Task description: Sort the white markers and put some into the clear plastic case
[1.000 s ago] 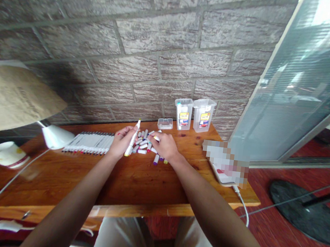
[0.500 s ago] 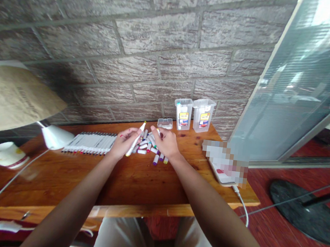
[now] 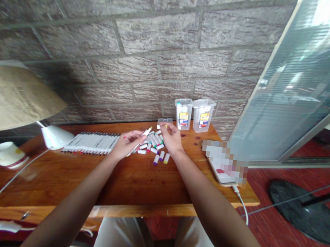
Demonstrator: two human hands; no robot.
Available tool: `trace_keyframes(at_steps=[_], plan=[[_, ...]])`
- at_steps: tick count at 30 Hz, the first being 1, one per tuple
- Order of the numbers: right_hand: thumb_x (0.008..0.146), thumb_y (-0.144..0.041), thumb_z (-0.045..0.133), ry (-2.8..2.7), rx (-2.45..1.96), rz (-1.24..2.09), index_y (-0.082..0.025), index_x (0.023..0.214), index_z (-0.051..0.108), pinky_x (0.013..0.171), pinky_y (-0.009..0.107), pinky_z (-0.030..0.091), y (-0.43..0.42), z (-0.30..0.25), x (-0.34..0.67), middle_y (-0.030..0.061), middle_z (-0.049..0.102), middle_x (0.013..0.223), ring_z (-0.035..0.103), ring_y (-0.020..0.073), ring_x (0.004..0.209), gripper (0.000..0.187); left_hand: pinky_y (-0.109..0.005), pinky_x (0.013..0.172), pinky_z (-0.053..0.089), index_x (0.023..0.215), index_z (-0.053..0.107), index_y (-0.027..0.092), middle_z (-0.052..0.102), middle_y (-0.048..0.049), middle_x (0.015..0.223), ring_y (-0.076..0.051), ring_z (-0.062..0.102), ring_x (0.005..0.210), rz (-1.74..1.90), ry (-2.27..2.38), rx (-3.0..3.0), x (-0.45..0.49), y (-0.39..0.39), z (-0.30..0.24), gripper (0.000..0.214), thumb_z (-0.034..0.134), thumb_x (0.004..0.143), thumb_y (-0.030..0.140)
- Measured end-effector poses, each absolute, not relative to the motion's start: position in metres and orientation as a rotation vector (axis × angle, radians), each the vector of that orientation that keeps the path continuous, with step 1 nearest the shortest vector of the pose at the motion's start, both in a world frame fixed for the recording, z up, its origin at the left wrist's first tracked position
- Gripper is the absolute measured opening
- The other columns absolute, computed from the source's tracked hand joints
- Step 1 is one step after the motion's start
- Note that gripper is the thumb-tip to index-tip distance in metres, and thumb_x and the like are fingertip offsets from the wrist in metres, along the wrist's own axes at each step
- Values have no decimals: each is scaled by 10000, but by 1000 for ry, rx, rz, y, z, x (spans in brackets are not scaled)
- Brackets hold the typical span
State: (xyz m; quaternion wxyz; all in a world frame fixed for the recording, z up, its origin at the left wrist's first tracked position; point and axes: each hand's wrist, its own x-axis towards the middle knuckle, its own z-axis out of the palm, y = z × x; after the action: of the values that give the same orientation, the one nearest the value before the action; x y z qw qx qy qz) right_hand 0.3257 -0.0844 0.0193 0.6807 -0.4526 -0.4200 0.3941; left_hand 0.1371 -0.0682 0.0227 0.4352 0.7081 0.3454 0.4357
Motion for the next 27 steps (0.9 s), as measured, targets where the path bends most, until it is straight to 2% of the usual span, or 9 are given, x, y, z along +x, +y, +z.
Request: trace_keyframes(at_steps=[4,9,18,23,27], plan=[[682,-562,792,-899,-972,923,-211,821,663,524,254,389,-88,25,324,-21,596,653,498,125,587,400,-202,402,390,885,706,158,619,33,603,-72,491,425,1089,839,1778,137,-65,19,427,775,756,559],[648,-601,815,-888,-908,979,-211,768,620,503,254,377,-92,29,321,-30,581,640,489,116,565,452,-204,405,395,893,704,152,627,31,615,-73,495,426,1083,831,1767,137,-63,15,426,797,740,538],[657,-573,818,-972,-901,1018,-210,786,666,511,257,362,-93,28,319,-41,572,622,485,116,563,415,-204,427,381,896,723,156,645,24,646,-73,487,461,1060,827,1825,136,-64,15,373,796,761,496],[628,-540,841,-1060,-877,1015,-202,794,716,576,261,409,-93,27,318,-24,638,698,529,118,607,397,-219,542,443,909,746,162,718,-8,754,-96,571,568,1098,800,1885,136,-61,12,330,803,769,454],[593,-493,873,-997,-854,1098,-209,837,711,554,252,406,-95,27,316,-31,636,678,531,117,593,408,-236,627,487,937,742,159,750,-31,826,-129,646,663,1119,777,1863,135,-58,8,334,821,755,428]])
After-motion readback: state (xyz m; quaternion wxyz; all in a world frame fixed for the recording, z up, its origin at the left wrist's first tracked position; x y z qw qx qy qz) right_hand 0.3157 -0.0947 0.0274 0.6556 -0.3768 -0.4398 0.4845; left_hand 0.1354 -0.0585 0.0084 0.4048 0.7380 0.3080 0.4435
